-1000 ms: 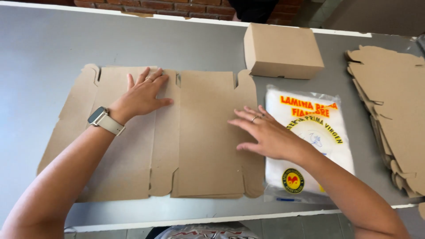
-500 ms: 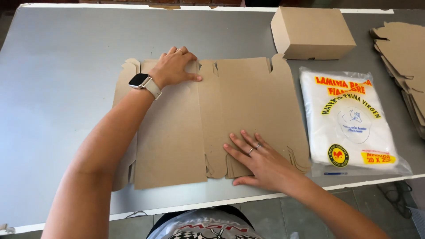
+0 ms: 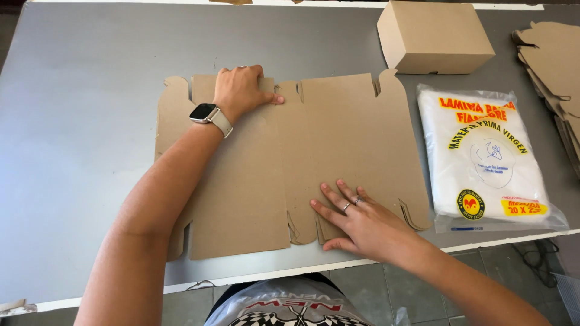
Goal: Assembling a cardboard box by folding pre-scored flaps and inserting a plastic liner.
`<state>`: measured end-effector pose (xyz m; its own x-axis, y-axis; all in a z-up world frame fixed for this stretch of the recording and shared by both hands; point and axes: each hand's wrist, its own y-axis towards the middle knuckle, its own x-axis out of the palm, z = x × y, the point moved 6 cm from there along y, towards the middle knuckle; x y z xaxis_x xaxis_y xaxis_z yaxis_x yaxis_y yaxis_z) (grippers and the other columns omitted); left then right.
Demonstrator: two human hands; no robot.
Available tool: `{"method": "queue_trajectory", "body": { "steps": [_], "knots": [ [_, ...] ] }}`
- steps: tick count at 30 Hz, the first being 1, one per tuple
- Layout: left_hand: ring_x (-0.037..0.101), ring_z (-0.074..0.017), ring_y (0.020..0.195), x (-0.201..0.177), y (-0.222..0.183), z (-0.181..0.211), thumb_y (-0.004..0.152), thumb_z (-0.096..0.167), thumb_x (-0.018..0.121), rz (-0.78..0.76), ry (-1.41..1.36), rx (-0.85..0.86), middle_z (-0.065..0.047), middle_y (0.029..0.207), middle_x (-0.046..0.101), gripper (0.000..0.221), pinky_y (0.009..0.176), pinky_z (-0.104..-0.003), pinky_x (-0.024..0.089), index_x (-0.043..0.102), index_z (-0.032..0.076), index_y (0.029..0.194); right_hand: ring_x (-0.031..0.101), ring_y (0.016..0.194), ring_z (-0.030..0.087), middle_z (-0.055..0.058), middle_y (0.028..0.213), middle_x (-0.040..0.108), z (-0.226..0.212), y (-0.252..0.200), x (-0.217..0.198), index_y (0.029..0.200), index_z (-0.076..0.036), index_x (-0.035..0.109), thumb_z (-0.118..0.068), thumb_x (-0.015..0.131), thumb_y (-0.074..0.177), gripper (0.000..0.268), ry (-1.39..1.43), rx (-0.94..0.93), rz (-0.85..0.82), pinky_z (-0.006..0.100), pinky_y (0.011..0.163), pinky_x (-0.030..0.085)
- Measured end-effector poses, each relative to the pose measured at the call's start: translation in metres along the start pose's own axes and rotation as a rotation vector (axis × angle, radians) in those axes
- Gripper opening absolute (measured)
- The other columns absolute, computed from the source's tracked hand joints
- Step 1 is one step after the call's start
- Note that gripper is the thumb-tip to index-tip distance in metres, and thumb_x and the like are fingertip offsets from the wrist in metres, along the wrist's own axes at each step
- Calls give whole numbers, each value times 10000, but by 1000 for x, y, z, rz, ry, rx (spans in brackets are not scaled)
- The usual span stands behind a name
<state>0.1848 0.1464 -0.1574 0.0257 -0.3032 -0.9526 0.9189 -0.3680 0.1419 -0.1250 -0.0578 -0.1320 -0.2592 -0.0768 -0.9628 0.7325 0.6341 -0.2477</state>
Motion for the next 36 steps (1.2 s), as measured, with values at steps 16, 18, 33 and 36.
{"method": "queue_trajectory", "body": {
  "steps": [16,18,33,36],
  "knots": [
    [264,-505,1494,-87,-127,-38,881,546,712,-67,162,-330,-361,1535,439,1005,1135,-740,152,318,-39,1597,360,1475,339,108,1638,357,49,48,-84,1592,-215,357,-579,480,996,710,32,77,-13,536,1195,287],
    [231,-450,1527,-83,-136,-51,826,496,772,-111,137,-304,-286,1593,409,1041,1151,-732,120,312,-20,1605,322,1502,311,100,1651,342,52,68,-92,1597,-185,343,-611,489,980,763,49,69,16,508,1235,218],
    [391,-311,1481,-28,-36,-17,325,607,1002,-274,226,-9,-94,1515,548,1507,1192,-669,193,342,128,1592,627,1124,336,76,1133,660,109,286,-70,1200,-110,704,-525,949,602,768,-48,96,398,467,919,524],
    [467,-345,1423,-40,-45,-9,313,587,1007,-211,239,-3,-146,1429,610,1484,1173,-699,195,386,73,1559,583,1099,346,75,1094,516,92,272,-84,1167,-113,608,-356,995,580,745,-32,96,508,451,884,504]
  ]
}}
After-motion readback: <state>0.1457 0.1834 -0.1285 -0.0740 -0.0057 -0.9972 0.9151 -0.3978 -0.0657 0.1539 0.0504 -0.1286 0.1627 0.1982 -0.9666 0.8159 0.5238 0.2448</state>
